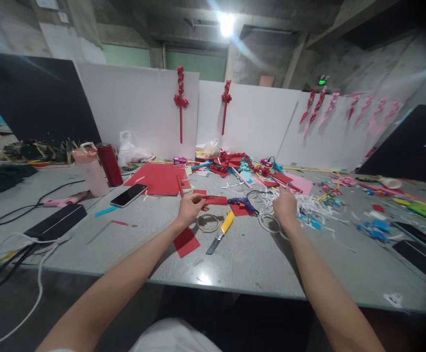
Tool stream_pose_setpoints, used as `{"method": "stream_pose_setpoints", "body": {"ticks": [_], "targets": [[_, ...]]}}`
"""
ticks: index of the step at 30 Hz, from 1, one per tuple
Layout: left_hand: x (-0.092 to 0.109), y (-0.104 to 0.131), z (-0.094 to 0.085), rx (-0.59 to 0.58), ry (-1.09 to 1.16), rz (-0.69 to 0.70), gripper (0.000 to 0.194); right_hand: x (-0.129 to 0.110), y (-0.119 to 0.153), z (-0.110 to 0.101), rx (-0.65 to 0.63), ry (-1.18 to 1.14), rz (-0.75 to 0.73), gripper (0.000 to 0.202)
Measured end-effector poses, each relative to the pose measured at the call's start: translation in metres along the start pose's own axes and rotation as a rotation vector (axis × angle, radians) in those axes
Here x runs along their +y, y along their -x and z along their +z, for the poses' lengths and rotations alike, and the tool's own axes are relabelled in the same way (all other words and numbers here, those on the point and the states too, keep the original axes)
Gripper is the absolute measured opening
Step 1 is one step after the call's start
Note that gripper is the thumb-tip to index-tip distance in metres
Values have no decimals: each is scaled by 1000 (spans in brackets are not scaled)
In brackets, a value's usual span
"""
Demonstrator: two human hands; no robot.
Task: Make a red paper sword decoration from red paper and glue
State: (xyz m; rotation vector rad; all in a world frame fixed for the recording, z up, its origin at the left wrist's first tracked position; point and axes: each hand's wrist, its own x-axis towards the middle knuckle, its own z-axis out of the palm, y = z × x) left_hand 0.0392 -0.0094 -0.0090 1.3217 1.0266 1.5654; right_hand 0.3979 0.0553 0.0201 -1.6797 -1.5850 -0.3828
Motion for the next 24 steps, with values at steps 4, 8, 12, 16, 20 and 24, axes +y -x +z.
{"method": "stream_pose_setpoints", "body": {"ticks": [4, 8, 12, 16, 20, 24], "targets": [[4, 2, -1, -83, 1, -2, 38, -38, 15, 1, -50, -332, -309, 42], [6, 7, 2, -185, -43, -11, 34, -87, 44, -2, -338, -563, -562, 46], [4, 9, 5, -256, -53, -26, 30, -111, 68, 0, -435, -549, -676, 48], [6, 11, 6, -270, -83, -14, 29, -114, 75, 2, -428, -541, -700, 40], [11, 16, 7, -363, -126, -57, 40, -114, 76, 1, -430, -544, -738, 39], [13, 19, 9, -440, -102, -140, 45, -119, 79, 0, -428, -540, -772, 42]]}}
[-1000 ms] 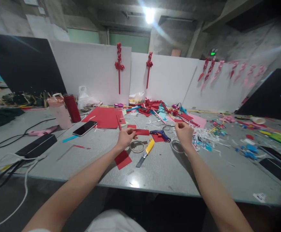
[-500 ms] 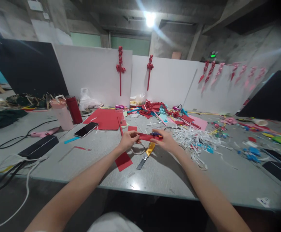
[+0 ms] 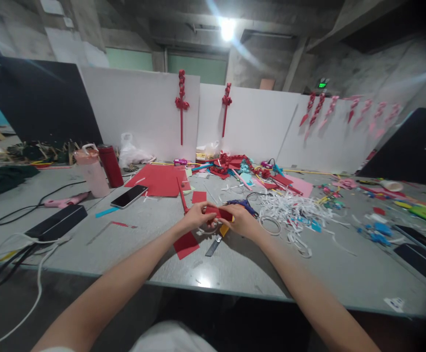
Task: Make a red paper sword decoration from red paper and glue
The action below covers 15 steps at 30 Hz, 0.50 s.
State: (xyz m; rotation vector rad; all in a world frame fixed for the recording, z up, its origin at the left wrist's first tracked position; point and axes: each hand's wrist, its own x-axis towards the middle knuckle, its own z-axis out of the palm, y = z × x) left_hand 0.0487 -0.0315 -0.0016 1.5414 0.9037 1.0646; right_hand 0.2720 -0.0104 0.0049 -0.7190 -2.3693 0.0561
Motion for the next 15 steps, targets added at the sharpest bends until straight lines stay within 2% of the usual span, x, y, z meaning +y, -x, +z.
{"method": "stream_pose_setpoints", "body": {"ticks": [5, 15], "targets": [[1, -1, -2, -10, 47, 18, 43, 2, 0, 0, -11, -27, 30, 44], [-1, -3, -6, -24, 65, 18, 44, 2, -3, -6, 3, -264, 123, 31]]}}
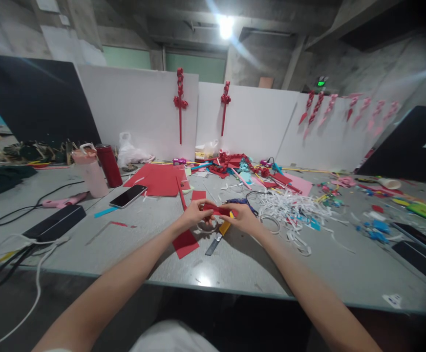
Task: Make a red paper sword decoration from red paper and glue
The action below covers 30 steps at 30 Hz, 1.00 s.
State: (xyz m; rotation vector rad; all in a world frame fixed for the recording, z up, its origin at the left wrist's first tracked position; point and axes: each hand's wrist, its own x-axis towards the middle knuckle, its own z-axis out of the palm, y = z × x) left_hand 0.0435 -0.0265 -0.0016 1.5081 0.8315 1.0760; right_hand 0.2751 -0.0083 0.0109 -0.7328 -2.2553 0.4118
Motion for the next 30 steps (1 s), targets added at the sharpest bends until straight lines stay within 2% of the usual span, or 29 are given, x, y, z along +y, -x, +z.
{"method": "stream_pose_setpoints", "body": {"ticks": [8, 13, 18, 22, 30], "targets": [[5, 3, -3, 11, -202, 116, 53, -12, -2, -7, -11, -89, 97, 24], [8, 6, -2, 31, -302, 175, 42, -11, -2, -8, -1, -119, 133, 21], [4, 6, -3, 73, -330, 201, 35, -6, -3, -5, 13, -244, 221, 26], [1, 4, -4, 63, -307, 232, 33, -4, -4, -4, 11, -355, 296, 31], [4, 6, -4, 12, -334, 247, 32, -9, -4, -7, 50, -352, 332, 30]]}}
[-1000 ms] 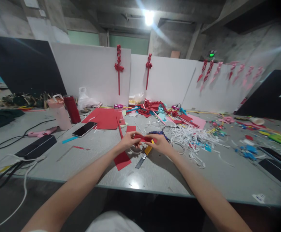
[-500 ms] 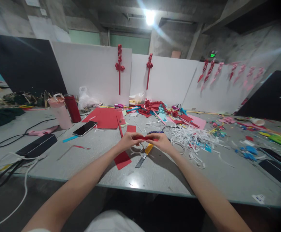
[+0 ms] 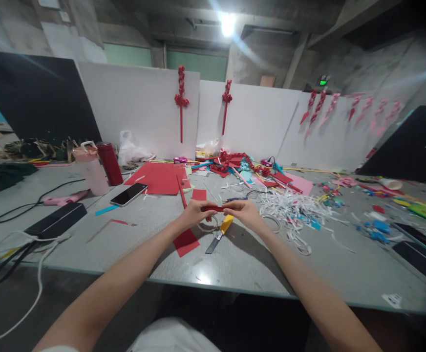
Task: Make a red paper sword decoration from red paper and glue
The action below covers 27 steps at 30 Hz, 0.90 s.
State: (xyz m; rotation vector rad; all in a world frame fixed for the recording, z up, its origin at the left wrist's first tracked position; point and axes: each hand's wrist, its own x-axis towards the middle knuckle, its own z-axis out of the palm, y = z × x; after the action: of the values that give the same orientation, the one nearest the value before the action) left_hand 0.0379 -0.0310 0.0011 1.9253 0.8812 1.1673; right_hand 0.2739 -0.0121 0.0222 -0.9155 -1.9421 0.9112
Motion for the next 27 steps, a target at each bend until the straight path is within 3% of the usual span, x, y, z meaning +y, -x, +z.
{"method": "stream_pose_setpoints", "body": {"ticks": [9, 18, 27], "targets": [[-4, 0, 0, 17, -19, 5, 33, -3, 0, 1, 18, -12, 40, 32], [-4, 1, 2, 52, -33, 20, 34, -9, 2, 1, 35, 38, -13, 24], [-5, 4, 5, 21, -155, 142, 30, 6, 2, 8, -63, 374, -334, 20]]}}
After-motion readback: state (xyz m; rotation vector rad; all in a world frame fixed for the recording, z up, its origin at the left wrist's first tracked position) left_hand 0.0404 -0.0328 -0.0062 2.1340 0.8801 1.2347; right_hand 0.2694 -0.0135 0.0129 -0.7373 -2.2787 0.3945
